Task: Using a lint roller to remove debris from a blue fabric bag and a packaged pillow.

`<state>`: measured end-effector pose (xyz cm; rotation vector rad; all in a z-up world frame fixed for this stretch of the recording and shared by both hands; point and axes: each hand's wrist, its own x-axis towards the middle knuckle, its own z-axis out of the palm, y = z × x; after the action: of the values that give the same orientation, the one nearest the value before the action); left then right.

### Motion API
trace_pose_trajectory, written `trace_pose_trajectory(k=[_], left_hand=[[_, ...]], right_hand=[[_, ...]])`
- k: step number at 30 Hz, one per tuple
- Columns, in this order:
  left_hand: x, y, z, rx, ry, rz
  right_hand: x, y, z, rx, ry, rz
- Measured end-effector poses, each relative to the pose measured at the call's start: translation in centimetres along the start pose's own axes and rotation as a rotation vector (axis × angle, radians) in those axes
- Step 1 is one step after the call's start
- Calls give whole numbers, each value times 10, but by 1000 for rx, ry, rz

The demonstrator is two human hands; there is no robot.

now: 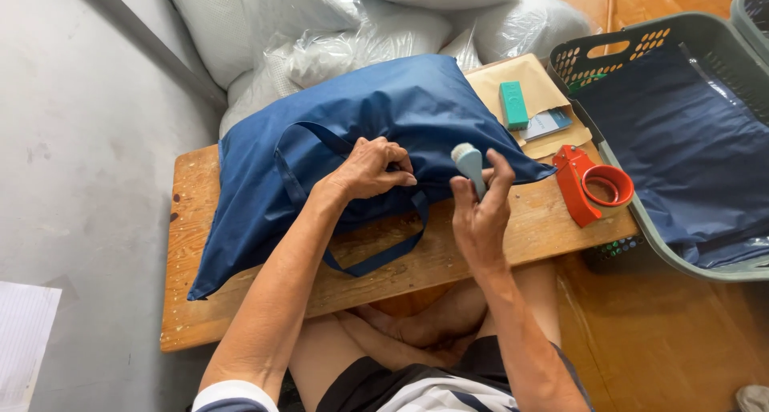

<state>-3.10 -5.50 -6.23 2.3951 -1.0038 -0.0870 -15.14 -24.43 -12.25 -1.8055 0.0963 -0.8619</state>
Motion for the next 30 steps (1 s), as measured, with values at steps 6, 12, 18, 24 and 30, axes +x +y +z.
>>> trace_pose_trajectory(k=[6, 12, 18, 24, 30], left_hand=[[7, -1, -5, -83, -113, -81], [7, -12, -2, -128, -116, -141], [12, -5, -13, -278, -139, -226], [13, -12, -14, -387, -147, -263], [16, -13, -18, -430, -152, -260]], right_hand=[[-58, 21, 46, 32, -2, 10], [-26, 59, 28, -126, 123, -129], [-17, 68, 19, -81, 305, -34], [-19, 59, 24, -82, 32, -168], [2, 96, -5, -120, 345, -36]])
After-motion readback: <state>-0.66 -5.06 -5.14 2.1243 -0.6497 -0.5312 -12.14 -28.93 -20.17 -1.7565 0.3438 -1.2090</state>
